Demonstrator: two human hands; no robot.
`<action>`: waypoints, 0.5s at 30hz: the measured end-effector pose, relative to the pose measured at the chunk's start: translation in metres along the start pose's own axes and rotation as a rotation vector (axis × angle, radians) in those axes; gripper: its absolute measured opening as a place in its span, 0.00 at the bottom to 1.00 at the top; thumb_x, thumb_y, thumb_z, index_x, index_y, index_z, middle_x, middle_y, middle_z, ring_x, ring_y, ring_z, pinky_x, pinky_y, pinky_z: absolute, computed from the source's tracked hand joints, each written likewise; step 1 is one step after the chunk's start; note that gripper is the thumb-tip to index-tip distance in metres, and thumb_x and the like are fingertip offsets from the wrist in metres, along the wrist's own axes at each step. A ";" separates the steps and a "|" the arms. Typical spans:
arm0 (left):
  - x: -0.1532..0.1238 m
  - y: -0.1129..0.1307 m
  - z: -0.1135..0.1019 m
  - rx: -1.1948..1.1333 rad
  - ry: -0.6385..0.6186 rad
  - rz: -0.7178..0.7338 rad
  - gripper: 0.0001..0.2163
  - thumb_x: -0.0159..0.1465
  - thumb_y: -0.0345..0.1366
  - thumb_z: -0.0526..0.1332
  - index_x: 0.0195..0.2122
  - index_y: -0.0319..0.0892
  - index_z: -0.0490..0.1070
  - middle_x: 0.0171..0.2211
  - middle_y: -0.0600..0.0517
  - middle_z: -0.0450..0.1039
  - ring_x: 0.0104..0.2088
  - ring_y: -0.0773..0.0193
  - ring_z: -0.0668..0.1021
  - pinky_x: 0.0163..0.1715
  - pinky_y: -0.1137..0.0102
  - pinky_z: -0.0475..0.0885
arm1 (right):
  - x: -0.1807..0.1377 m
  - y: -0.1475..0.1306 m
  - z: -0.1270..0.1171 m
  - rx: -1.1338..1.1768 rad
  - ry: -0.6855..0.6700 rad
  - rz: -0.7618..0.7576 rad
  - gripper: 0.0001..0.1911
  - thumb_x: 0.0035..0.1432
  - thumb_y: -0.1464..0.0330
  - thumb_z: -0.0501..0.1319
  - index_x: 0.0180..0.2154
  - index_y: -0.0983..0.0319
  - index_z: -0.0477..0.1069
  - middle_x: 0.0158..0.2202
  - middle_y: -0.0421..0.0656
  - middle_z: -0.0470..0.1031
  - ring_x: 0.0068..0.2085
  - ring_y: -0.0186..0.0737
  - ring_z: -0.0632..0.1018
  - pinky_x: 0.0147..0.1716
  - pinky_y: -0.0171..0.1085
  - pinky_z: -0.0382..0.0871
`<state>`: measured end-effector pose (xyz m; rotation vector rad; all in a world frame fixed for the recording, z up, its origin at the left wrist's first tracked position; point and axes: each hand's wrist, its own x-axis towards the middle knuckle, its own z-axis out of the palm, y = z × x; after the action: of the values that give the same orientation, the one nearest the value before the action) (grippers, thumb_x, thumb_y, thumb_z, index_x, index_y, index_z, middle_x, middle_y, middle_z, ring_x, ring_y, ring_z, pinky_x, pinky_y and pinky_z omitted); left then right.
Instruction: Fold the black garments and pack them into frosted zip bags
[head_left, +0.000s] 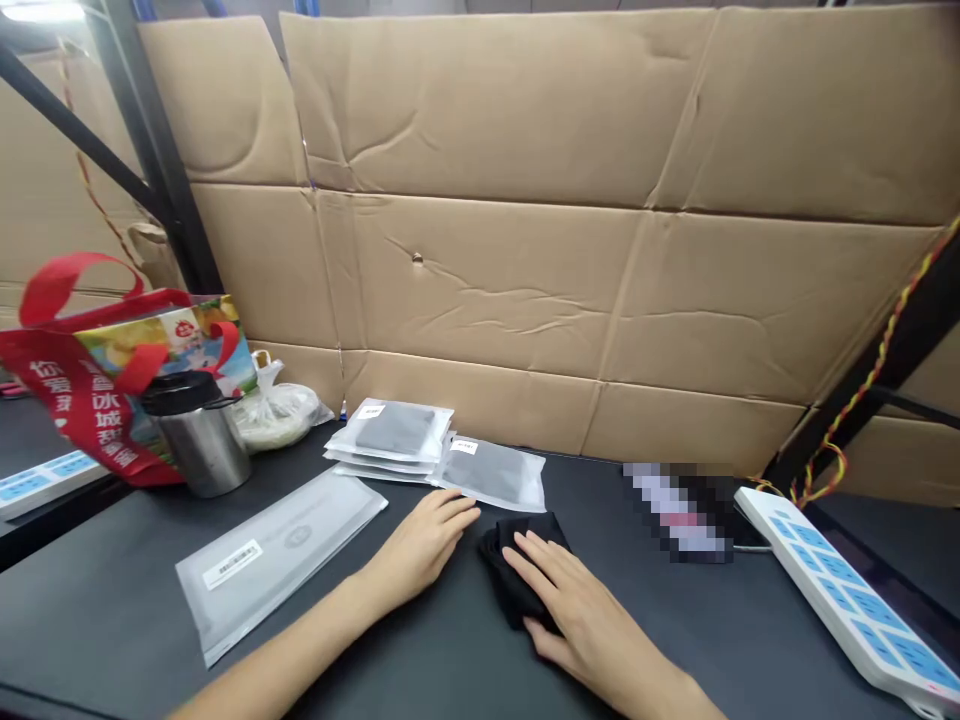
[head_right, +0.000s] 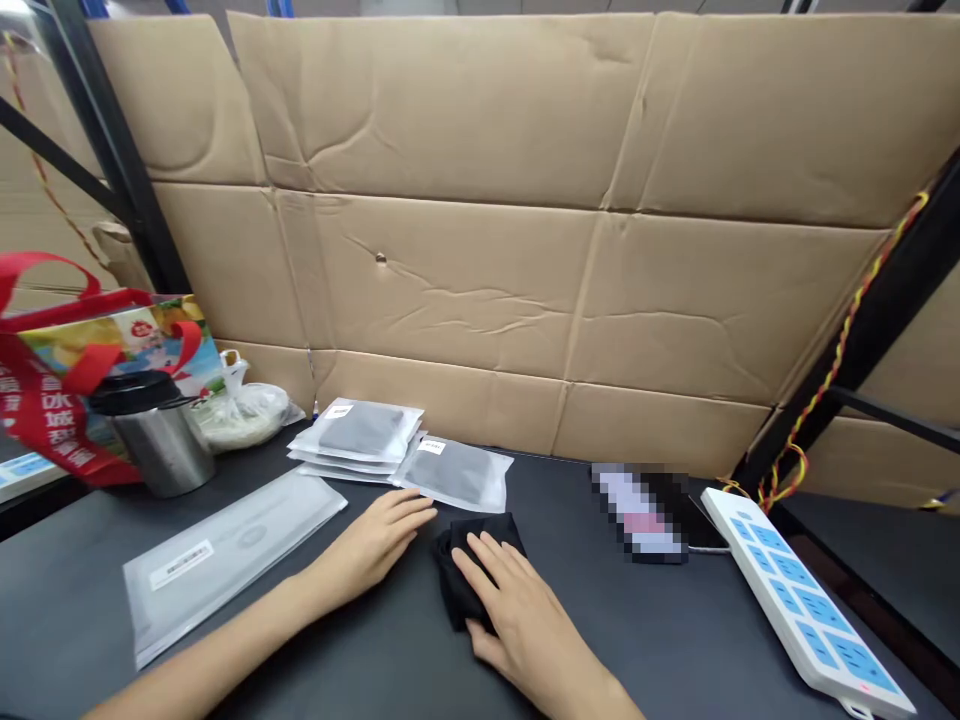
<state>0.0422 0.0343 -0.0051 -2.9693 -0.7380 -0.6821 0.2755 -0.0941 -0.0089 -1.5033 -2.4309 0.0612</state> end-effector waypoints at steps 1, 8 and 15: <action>0.009 -0.005 0.000 0.055 0.012 0.018 0.18 0.66 0.24 0.52 0.56 0.42 0.65 0.55 0.46 0.69 0.57 0.53 0.67 0.55 0.56 0.65 | -0.003 0.001 -0.001 -0.002 -0.001 0.001 0.37 0.58 0.71 0.56 0.66 0.54 0.47 0.67 0.42 0.50 0.66 0.44 0.55 0.64 0.46 0.53; 0.065 -0.016 0.022 0.153 -0.002 0.046 0.09 0.69 0.27 0.50 0.40 0.39 0.70 0.37 0.45 0.74 0.39 0.55 0.74 0.40 0.61 0.70 | -0.010 0.003 0.000 0.066 0.026 0.082 0.39 0.59 0.62 0.59 0.66 0.55 0.45 0.68 0.42 0.49 0.66 0.46 0.53 0.65 0.48 0.49; 0.007 -0.027 -0.023 0.173 0.024 -0.067 0.07 0.68 0.31 0.51 0.40 0.41 0.69 0.39 0.45 0.72 0.43 0.52 0.72 0.44 0.60 0.66 | -0.009 0.002 -0.010 0.161 -0.054 0.110 0.38 0.60 0.62 0.58 0.66 0.54 0.43 0.69 0.41 0.44 0.67 0.44 0.49 0.65 0.47 0.48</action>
<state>0.0268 0.0587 0.0160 -2.7867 -0.8519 -0.6212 0.2831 -0.1022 -0.0012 -1.5789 -2.3196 0.3161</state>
